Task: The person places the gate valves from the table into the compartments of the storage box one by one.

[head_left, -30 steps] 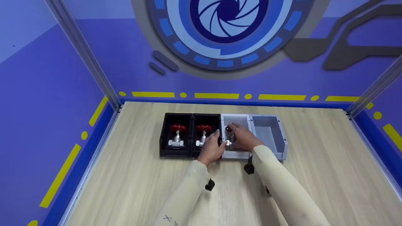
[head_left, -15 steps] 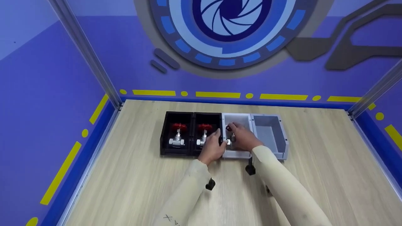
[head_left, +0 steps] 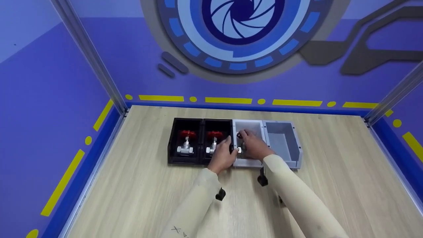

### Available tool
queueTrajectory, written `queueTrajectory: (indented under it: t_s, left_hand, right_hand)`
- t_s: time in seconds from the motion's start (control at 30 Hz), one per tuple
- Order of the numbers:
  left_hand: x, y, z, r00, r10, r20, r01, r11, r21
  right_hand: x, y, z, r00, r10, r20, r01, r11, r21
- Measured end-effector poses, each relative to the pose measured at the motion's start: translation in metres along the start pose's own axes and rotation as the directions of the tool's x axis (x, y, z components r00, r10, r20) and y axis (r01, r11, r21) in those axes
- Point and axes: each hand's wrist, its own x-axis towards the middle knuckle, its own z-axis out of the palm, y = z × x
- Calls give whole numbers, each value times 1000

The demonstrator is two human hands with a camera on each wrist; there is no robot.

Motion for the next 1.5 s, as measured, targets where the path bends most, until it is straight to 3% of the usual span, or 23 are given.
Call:
queueTrajectory:
  t_s: [0.33, 1.03, 1.37, 1.5]
  left_hand:
    - [-1, 0, 0, 1000, 24, -18, -24, 1000, 16]
    - [-1, 1, 0, 1000, 16, -7, -16, 1000, 15]
    - [-2, 2, 0, 1000, 23, -20, -23, 999, 30]
    - [-2, 3, 0, 1000, 15, -20, -15, 1000, 18]
  right_hand:
    - [0, 2, 9, 996, -40, -80, 37, 999, -32]
    - [-1, 2, -2, 1000, -2, 8, 2, 1000, 27]
    - [-6, 0, -9, 999, -30, -43, 34, 996, 85]
    - [-8, 0, -12, 999, -6, -34, 9, 996, 92]
